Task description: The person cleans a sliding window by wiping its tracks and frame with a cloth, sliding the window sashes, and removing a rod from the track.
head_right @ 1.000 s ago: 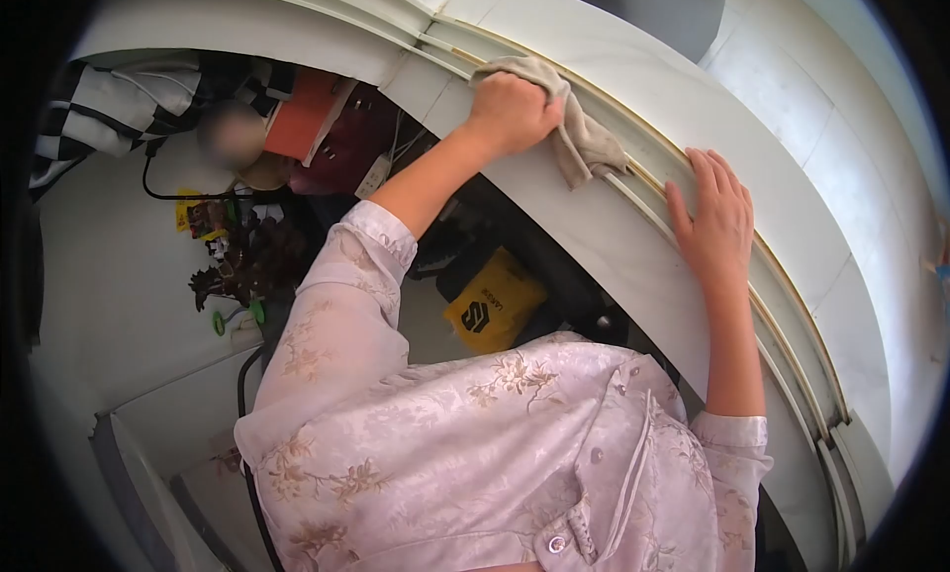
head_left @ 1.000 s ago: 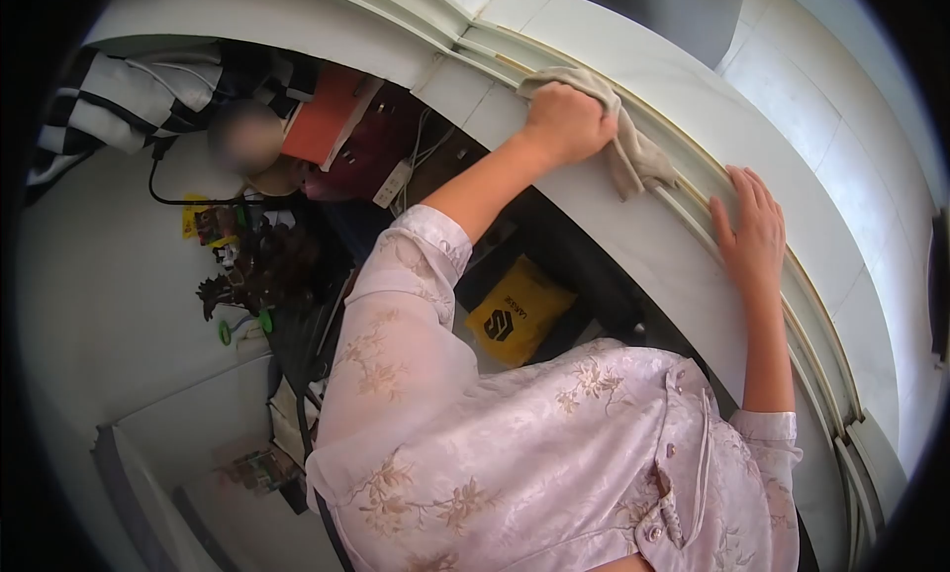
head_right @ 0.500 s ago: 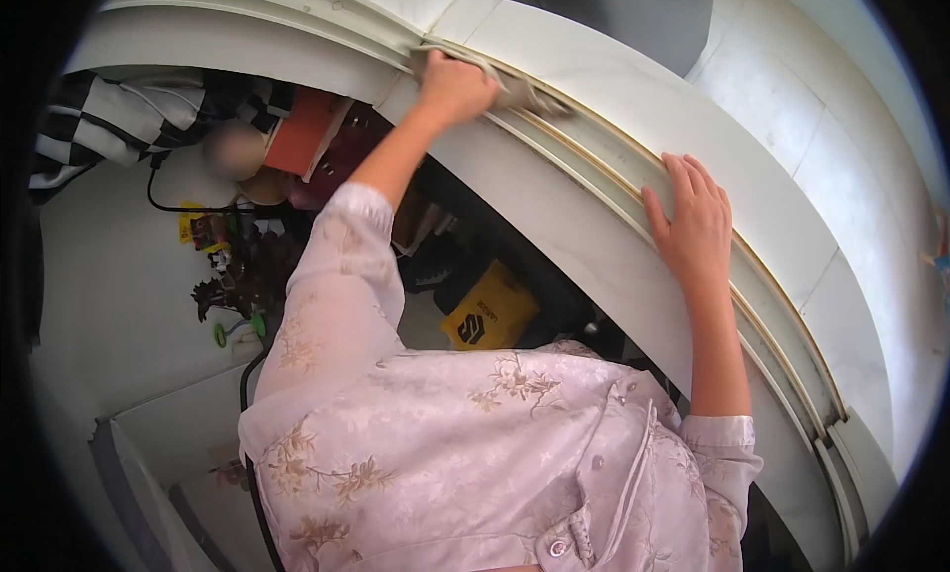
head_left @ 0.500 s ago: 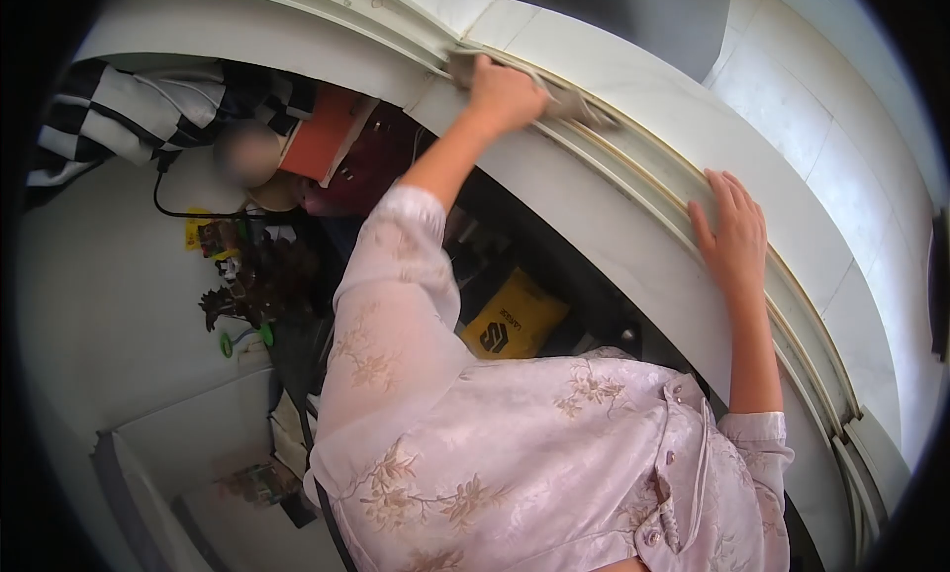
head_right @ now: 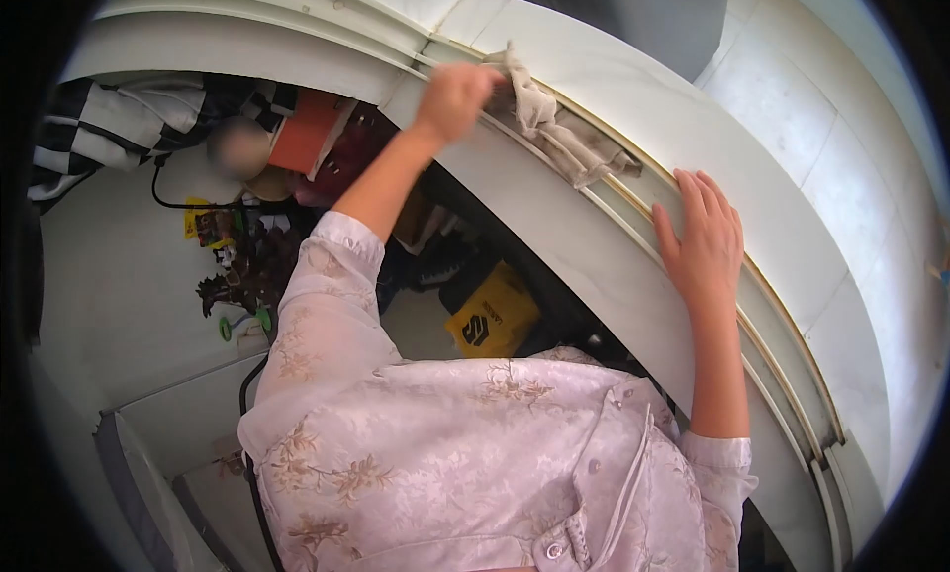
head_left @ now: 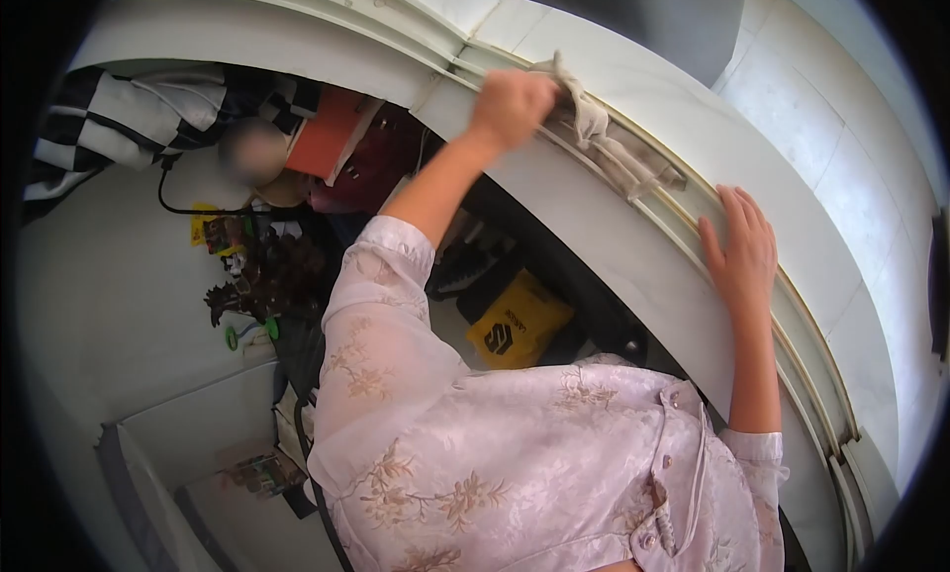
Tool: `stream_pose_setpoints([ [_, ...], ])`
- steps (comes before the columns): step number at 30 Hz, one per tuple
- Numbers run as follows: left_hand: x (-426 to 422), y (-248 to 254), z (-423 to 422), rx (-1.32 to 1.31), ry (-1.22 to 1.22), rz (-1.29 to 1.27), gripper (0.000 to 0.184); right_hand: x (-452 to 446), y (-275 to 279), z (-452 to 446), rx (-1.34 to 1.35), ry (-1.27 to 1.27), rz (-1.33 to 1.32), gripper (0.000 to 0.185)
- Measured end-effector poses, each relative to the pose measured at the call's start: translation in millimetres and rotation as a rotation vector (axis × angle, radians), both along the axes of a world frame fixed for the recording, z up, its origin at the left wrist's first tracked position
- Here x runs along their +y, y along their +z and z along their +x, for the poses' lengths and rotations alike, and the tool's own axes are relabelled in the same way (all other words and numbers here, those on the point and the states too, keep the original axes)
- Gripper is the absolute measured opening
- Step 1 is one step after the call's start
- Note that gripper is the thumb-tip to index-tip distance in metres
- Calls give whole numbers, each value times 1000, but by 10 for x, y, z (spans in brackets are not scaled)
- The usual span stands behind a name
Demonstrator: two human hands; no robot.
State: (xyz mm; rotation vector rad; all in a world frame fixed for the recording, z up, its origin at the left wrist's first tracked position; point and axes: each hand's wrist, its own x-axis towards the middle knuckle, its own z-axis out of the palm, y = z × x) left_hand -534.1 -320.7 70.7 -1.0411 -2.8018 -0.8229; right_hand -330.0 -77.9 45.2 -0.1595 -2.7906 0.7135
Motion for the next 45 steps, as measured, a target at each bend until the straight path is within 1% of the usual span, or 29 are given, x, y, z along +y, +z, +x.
stream_pose_setpoints([
  [2,-342,-58,-469,396,255,-412,19,-8,1,-1,1,-5,3,33],
  [4,-604,25,-801,624,188,-900,18,-11,-5,-2,4,-8,13,33],
  [5,-630,43,-891,620,183,-901,18,-15,-3,2,-3,-10,11,33],
  [7,-577,97,-1055,554,29,-1260,17,-19,15,-2,-10,-20,10,33],
  [8,-515,75,-1112,566,9,-1383,19,-17,24,4,-21,-22,6,33],
  [9,-471,49,-1127,564,-1,-1387,19,-15,30,-2,-16,-20,9,34],
  [11,-422,27,-1104,551,-33,-1637,21,-18,31,8,-16,-14,2,34],
  [12,-426,6,-1086,554,-42,-1644,21,-16,21,11,-5,-14,0,34],
  [14,-452,-57,-1046,590,43,-1688,23,0,15,7,5,-26,-10,34],
  [15,-501,-85,-1039,587,31,-1696,23,4,26,12,11,-13,-14,34],
  [17,-571,-84,-1093,630,52,-1595,24,6,22,10,22,-10,-23,34],
  [18,-521,-52,-1094,634,47,-1601,24,7,14,7,31,-9,-26,34],
  [20,-443,-5,-1058,539,71,-1688,23,12,9,21,32,-5,-36,35],
  [21,-463,10,-1049,539,68,-1694,23,17,10,19,31,0,-44,35],
  [23,-535,43,-1059,515,19,-1558,20,27,14,29,30,-2,-52,35],
  [24,-568,45,-1058,522,13,-1560,20,25,19,31,16,-8,-60,35],
  [26,-624,33,-1050,607,50,-1354,18,27,13,25,3,-20,-70,36],
  [30,-593,-25,-1118,602,7,-1406,16,32,-4,23,4,-8,-64,36],
  [33,-637,-19,-1103,634,17,-1464,18,28,-20,40,4,0,-66,36],
  [35,-622,101,-1086,534,33,-1338,20,37,-21,28,13,-7,-78,36],
  [36,-572,144,-1065,535,26,-1342,20,33,-8,27,9,-11,-79,36],
  [38,-486,210,-1017,445,210,-1381,24,27,1,30,1,-15,-79,36],
  [39,-530,162,-1004,443,209,-1382,24,27,0,30,1,-15,-73,36],
  [41,-661,33,-984,651,96,-1318,23,29,2,20,-3,-16,-69,36],
  [43,-711,-34,-1008,636,94,-1307,23,36,6,24,14,-5,-61,36],
  [45,-676,22,-1005,626,95,-1294,24,42,5,11,14,-5,-62,36],
])
